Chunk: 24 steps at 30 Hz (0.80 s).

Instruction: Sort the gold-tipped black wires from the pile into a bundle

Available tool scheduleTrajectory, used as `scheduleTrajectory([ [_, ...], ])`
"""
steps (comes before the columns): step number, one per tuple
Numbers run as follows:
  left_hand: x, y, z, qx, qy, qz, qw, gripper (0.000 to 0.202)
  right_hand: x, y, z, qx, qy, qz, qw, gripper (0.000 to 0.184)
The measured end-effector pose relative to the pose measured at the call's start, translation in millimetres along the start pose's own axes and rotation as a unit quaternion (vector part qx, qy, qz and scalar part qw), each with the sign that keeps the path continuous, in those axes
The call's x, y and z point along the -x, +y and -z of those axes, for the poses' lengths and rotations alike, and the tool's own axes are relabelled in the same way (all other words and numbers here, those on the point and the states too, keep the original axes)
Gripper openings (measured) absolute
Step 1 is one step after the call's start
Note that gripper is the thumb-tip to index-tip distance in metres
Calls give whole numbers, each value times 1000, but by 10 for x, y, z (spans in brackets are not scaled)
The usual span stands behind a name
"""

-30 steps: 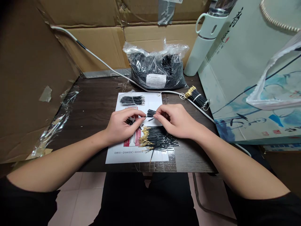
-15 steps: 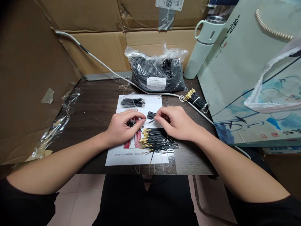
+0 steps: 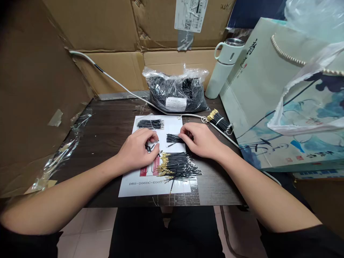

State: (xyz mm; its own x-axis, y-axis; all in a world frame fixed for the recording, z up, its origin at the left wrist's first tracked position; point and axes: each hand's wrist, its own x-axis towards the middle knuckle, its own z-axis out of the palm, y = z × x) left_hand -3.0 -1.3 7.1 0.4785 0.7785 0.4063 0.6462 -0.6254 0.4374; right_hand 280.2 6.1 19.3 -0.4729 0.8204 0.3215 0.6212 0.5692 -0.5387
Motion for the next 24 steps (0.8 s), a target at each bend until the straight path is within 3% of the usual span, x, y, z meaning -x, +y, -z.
scheduleTrajectory([
  [5, 5, 7, 6, -94, -51, 49, 993, 17, -23, 91, -35, -6, -10, 13, 1000, 14],
  [14, 0, 26, 10, -95, -64, 63, 991, 9, -45, 192, -15, 27, -35, 65, 997, 13],
  [24, 6, 29, 14, -89, -66, 55, 992, 11, 15, -52, 120, 22, -72, 91, 993, 9],
])
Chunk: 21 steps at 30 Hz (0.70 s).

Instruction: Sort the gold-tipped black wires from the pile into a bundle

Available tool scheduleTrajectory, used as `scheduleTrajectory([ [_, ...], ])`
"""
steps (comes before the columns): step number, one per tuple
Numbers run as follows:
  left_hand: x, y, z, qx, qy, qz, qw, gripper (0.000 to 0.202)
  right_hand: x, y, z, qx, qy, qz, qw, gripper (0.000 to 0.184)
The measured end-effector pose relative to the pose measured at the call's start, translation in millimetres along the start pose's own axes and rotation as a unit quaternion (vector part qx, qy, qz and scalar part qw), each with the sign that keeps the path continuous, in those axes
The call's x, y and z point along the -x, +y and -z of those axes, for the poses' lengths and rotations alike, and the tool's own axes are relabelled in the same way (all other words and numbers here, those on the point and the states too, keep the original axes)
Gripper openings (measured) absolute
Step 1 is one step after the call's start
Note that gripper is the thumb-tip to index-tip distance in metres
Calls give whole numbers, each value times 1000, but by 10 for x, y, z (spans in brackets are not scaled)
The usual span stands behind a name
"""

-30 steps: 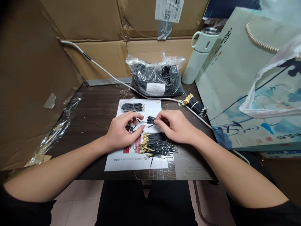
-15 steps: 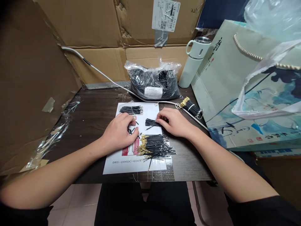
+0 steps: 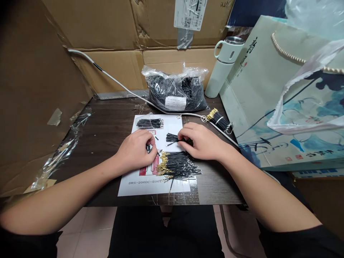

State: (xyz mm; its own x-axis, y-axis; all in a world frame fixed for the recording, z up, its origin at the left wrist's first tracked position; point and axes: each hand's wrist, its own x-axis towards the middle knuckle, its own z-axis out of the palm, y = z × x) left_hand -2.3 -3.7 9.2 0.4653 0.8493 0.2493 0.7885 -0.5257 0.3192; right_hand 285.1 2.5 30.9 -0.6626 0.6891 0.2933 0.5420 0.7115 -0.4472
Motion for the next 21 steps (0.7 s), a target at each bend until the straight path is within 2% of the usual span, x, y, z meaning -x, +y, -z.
scheduleTrajectory([
  [5, 4, 9, -2, 3, 5, -5, 1000, 12, 27, -211, 40, -132, -108, 42, 985, 11],
  [11, 17, -20, -51, 40, 41, -35, 998, 13, 67, -322, -40, -180, -181, 74, 964, 18],
  [16, 5, -13, -83, 107, 70, -70, 989, 9, 70, -341, -101, -174, -179, 77, 965, 11],
  [21, -13, 19, -78, 183, 83, -51, 978, 2, 55, -366, -105, -180, -170, 83, 965, 12],
])
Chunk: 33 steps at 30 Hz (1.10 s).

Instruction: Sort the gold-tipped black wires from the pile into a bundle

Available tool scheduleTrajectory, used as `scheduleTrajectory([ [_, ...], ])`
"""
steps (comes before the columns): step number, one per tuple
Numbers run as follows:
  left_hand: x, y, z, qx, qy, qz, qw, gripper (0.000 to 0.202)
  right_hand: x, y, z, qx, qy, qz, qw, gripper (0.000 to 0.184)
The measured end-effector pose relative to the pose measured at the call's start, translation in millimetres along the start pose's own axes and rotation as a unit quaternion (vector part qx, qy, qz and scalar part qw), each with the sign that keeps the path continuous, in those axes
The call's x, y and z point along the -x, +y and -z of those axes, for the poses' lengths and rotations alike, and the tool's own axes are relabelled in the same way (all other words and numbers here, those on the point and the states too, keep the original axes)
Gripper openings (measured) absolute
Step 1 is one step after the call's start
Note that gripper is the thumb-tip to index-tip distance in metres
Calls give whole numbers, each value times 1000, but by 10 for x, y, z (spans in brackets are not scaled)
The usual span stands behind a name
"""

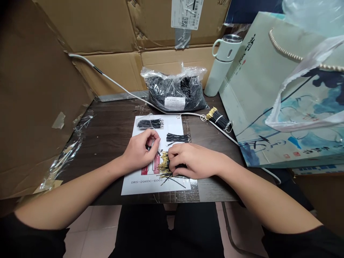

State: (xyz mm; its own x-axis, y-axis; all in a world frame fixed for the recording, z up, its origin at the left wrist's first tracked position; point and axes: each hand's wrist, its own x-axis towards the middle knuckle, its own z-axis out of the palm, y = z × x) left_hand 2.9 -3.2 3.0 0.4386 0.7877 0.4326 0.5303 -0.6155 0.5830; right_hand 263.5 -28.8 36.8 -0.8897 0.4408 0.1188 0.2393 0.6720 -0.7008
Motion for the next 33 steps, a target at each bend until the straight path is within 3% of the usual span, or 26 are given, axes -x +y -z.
scheduleTrajectory([
  [5, 10, 13, -42, 99, -3, 43, 994, 9, -6, -38, 81, -22, 45, -4, 999, 13],
  [14, -16, -22, -67, 203, 39, 93, 974, 25, -40, 89, 60, 1, 262, -87, 961, 12],
  [24, -19, -43, -85, 207, 50, 105, 971, 17, -61, 203, -12, 101, 337, -76, 933, 6],
  [33, -30, -26, -60, 194, 51, 99, 975, 16, -61, 227, -41, 119, 343, -73, 929, 6],
])
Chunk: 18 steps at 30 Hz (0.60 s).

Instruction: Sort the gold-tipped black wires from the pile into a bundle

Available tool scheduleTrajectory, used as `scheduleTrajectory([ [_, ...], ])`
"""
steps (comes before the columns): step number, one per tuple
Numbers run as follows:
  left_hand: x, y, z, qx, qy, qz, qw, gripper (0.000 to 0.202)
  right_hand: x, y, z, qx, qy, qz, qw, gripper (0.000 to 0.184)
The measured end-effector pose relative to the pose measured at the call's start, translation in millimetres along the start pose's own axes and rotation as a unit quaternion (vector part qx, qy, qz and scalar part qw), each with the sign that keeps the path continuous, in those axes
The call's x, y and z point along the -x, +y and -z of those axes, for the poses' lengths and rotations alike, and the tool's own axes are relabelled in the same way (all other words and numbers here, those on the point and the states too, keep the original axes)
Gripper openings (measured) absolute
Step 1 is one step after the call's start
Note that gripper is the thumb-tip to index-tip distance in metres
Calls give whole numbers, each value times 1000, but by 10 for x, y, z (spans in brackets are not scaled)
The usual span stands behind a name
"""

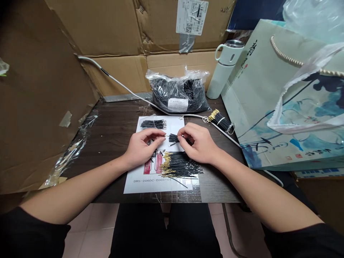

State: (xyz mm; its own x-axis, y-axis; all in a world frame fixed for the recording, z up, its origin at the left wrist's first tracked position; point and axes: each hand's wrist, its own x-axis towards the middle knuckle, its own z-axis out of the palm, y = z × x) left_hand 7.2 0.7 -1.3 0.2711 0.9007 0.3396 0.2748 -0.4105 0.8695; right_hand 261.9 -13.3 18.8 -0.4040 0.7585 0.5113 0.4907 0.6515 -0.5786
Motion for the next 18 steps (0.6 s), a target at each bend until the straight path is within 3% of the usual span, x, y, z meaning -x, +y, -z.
scheduleTrajectory([
  [18, -4, 25, 11, -32, -14, -25, 999, 12, -10, -9, 32, 4, -1, 12, 1000, 6],
])
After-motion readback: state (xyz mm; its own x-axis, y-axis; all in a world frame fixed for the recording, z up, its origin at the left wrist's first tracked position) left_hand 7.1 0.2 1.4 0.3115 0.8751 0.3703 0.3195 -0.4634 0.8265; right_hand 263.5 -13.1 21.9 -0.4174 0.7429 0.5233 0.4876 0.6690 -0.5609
